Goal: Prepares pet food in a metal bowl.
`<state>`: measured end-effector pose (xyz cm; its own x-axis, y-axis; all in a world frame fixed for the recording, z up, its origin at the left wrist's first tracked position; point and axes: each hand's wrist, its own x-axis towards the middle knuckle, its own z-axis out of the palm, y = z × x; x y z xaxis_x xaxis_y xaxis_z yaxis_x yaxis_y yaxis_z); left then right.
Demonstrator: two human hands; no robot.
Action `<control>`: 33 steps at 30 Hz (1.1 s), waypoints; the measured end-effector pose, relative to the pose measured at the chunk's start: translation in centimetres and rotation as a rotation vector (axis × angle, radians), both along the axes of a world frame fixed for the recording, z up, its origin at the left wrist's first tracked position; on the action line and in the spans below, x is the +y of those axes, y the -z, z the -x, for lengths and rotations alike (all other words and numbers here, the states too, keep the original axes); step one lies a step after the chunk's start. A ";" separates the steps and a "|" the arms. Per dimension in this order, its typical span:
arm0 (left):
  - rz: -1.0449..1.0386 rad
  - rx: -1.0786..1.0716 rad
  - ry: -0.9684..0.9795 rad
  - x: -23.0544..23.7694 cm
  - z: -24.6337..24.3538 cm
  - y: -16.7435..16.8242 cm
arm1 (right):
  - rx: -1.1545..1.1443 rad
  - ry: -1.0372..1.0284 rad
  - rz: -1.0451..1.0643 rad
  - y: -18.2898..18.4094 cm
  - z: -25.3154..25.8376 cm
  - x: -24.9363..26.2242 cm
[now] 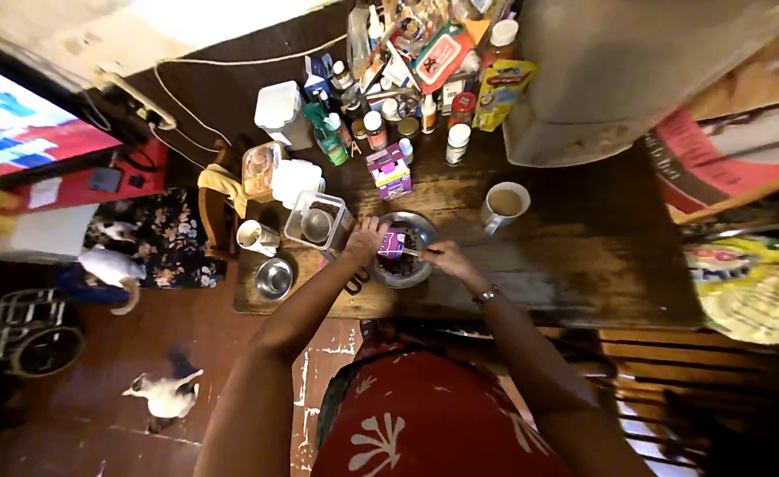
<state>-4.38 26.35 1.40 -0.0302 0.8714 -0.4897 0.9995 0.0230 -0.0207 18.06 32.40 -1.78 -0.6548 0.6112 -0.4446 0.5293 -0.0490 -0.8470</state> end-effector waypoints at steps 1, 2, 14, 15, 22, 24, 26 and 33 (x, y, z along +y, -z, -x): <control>0.018 0.011 0.011 0.4 0.1 -0.1 | 0.031 -0.005 -0.013 0.3 0.3 -0.3; 0.028 0.013 0.019 0.8 0.3 0.0 | 0.061 -0.009 -0.040 0.7 0.5 -0.4; 0.144 0.074 0.024 2.2 0.0 -0.1 | 0.002 0.072 -0.223 3.9 -1.1 -1.9; 0.166 0.087 0.026 2.4 -0.1 -0.3 | -0.003 0.085 -0.202 4.1 -1.3 -2.0; 0.236 0.156 0.019 3.1 -0.7 -1.1 | -0.039 0.143 -0.123 4.9 -2.2 -2.8; 0.231 0.157 0.022 3.1 -0.6 -1.0 | -0.034 0.153 -0.085 4.9 -2.3 -2.9; 0.216 0.134 0.019 3.0 -0.6 -0.9 | 0.018 0.160 -0.072 4.9 -2.3 -3.1; 0.177 0.037 -0.026 2.0 -0.6 -0.1 | -0.007 0.111 -0.191 4.2 -0.2 -4.8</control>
